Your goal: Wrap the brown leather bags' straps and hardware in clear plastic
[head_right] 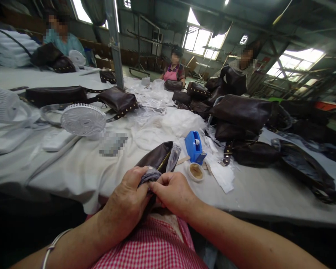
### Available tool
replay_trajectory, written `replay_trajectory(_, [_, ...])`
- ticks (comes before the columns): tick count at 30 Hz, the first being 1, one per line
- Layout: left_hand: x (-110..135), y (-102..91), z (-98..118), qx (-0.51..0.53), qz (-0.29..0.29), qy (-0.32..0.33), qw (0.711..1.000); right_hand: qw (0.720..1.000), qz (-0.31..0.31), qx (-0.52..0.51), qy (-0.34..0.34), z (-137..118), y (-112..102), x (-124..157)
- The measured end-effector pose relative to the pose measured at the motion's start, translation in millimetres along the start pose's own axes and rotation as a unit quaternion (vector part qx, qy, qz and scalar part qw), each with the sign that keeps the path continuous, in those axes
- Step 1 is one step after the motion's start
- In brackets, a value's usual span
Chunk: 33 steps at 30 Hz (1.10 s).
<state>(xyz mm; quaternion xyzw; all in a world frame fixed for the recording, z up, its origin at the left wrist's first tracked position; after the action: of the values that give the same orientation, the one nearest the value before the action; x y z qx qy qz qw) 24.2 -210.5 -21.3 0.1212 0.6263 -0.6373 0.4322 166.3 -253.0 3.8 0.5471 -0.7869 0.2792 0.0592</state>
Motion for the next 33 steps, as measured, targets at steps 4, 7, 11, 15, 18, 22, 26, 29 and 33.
replay_trajectory(4, [0.1, 0.7, 0.6, -0.009, 0.0, 0.003, 1.0, 0.999, 0.027, 0.046, 0.008, 4.8, -0.8, -4.8])
replay_trajectory(7, [-0.9, -0.2, 0.8, -0.008, -0.003, 0.006, 1.0, 0.997, 0.039, 0.069, 0.001, 6.5, 0.2, -6.3])
replay_trajectory(11, [-3.6, -3.1, -0.1, 0.006, -0.001, -0.004, 1.0, 0.996, 0.046, 0.07, -0.013, 7.2, 2.0, -8.8])
replay_trajectory(15, [-6.9, -4.6, -0.5, 0.022, -0.002, -0.024, 0.999, 0.996, 0.055, 0.064, -0.004, 7.0, 1.7, -10.5])
replay_trajectory(18, [-7.7, -3.5, -0.5, 0.024, -0.008, -0.036, 0.999, 0.996, 0.055, 0.07, -0.017, 8.3, 0.8, -11.8])
replay_trajectory(22, [-5.6, -0.5, -1.4, 0.024, -0.011, -0.044, 0.999, 0.995, 0.051, 0.082, -0.034, 10.5, -1.0, -13.0])
replay_trajectory(26, [-4.2, 0.4, -2.3, 0.019, -0.005, -0.041, 0.999, 0.996, 0.037, 0.065, -0.039, 9.2, -3.0, -12.2])
replay_trajectory(29, [-5.8, -0.9, -1.7, 0.019, -0.004, -0.035, 0.999, 0.998, 0.026, 0.055, -0.031, 7.4, -4.4, -10.6])
replay_trajectory(33, [-8.5, -2.1, -0.3, 0.03, 0.0, -0.036, 0.999, 0.998, 0.026, 0.058, -0.025, 5.5, -6.1, -9.1])
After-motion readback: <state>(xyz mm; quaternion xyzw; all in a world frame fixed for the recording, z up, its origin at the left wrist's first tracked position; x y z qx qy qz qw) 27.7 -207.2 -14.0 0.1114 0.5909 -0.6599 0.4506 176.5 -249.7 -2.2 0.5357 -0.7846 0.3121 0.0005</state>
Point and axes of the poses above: each hand's wrist, its own x-axis away from the middle knuckle, its own y-axis out of the palm, z = x × y, the point moved 2 cm from there along -x, towards the middle knuckle, and after that the axes turned 6 degrees about z, right-handed, at the moved point
